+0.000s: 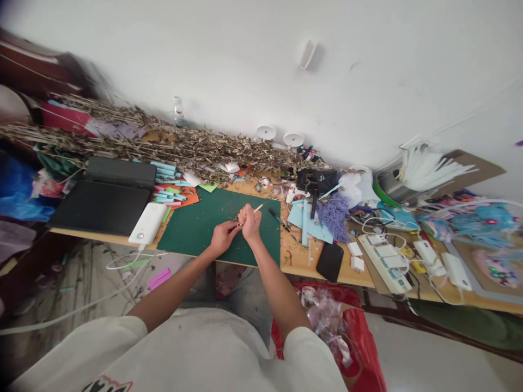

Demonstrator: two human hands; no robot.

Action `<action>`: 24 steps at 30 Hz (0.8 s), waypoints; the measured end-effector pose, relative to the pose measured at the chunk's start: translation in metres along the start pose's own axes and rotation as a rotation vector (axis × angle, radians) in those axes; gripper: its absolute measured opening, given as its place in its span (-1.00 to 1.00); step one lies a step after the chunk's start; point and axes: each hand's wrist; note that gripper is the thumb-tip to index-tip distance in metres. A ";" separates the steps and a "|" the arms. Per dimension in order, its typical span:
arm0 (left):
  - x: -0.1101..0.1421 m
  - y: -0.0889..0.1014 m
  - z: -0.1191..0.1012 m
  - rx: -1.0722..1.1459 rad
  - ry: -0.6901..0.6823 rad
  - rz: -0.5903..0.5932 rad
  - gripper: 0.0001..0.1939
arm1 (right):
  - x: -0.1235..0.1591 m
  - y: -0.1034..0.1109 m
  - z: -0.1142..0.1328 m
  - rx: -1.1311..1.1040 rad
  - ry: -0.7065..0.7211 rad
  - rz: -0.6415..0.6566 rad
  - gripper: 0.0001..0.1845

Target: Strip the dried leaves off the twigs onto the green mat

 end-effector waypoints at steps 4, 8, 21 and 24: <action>0.000 -0.001 0.001 0.002 0.004 -0.005 -0.75 | 0.000 -0.005 0.006 -0.026 -0.010 0.020 -0.37; 0.000 0.000 0.001 -0.014 0.007 0.001 -0.74 | 0.002 -0.008 0.009 -0.006 0.013 0.006 -0.36; 0.000 0.001 0.000 -0.009 -0.003 0.004 -0.75 | 0.002 -0.006 0.001 0.006 -0.010 0.015 -0.36; 0.000 0.002 -0.001 -0.015 -0.003 0.013 -0.74 | 0.000 -0.008 0.001 0.008 -0.010 0.028 -0.36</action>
Point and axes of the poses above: each hand's wrist, its own x-axis away from the middle knuckle, its own y-axis out of the back of the hand, z = x × y, and after that the axes turned 14 degrees about -x, right-handed
